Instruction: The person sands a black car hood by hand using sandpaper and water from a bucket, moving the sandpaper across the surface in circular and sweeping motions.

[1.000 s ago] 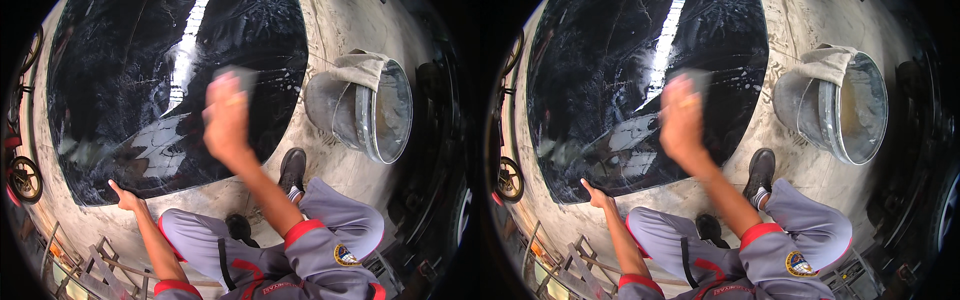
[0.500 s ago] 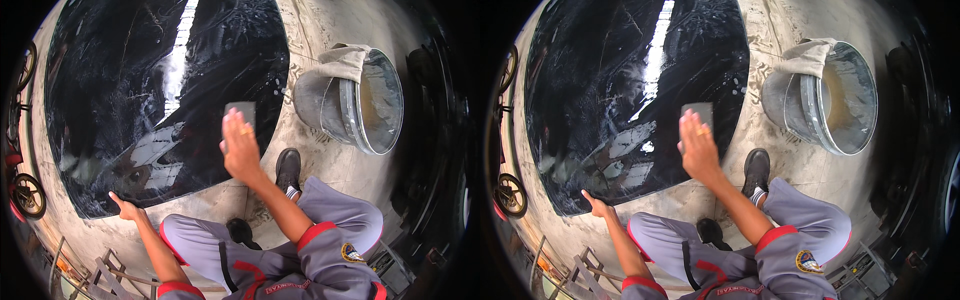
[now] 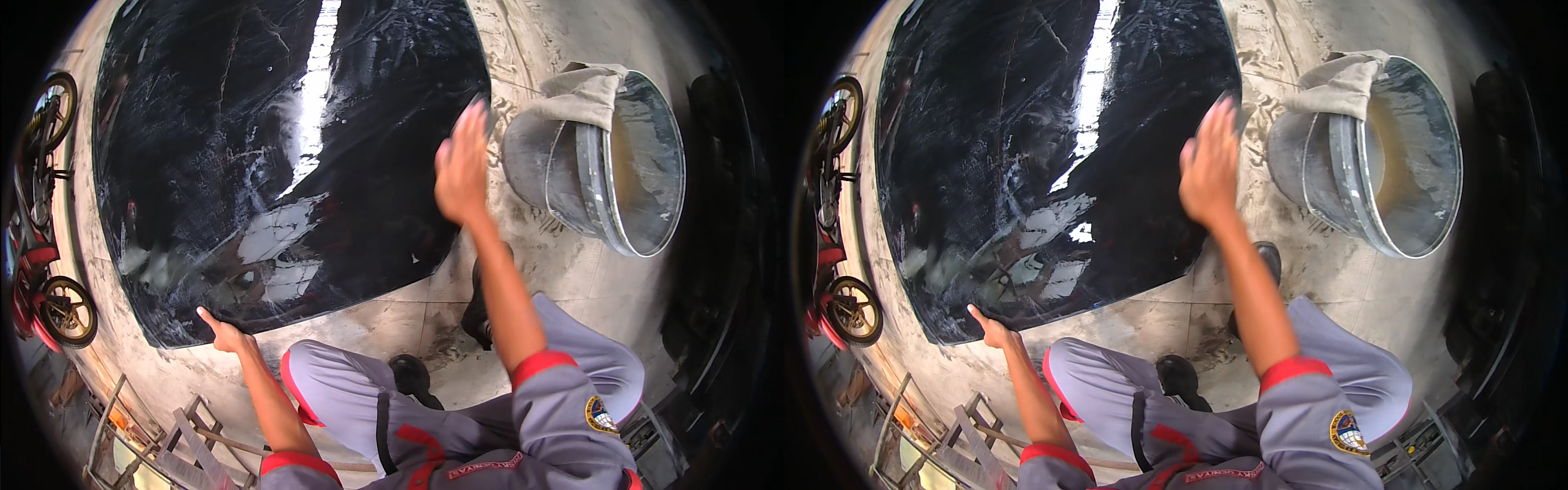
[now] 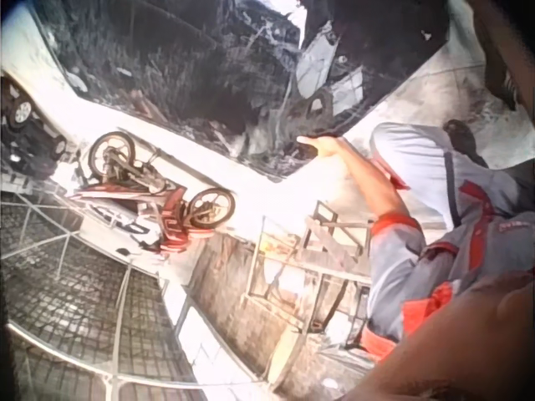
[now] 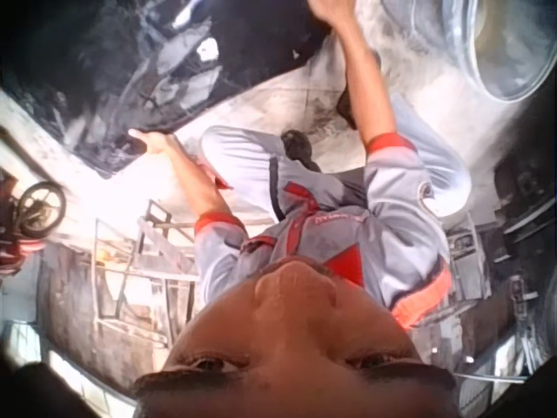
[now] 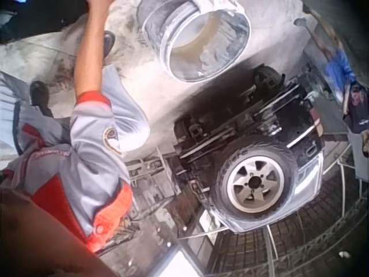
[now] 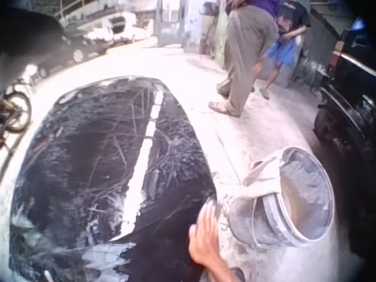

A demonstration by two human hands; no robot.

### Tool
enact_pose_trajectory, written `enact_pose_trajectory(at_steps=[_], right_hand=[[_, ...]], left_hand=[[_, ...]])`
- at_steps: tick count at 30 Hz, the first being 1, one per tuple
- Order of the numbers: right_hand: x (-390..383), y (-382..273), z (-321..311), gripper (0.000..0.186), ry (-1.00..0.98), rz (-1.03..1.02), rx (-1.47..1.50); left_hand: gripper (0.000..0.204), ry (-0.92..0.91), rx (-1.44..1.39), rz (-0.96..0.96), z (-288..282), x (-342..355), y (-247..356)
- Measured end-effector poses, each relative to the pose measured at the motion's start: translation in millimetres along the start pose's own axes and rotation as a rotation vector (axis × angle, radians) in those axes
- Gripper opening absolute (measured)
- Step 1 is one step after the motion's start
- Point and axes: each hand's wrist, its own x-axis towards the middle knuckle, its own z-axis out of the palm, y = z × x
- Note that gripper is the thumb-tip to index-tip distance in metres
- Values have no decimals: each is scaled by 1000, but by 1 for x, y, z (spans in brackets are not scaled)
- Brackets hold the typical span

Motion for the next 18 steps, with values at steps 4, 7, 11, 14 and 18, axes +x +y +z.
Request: enact_pose_trajectory(at_steps=[4,7,11,14,18], right_hand=[[25,25,4,64,127,-29,-16],[-83,-26,-3,68,-201,-43,-45],[-64,-10,1,69,-200,-92,-49],[19,24,-1,66,-3,-52,-84],[15,19,7,64,24,-46,-46]], left_hand=[[82,26,75,-4,6,-5,-3],[82,3,-4,-9,-9,2,4],[84,-9,-4,-37,-8,3,4],[78,0,8,-23,3,-5,1],[72,15,-22,-15,2,-2,5]])
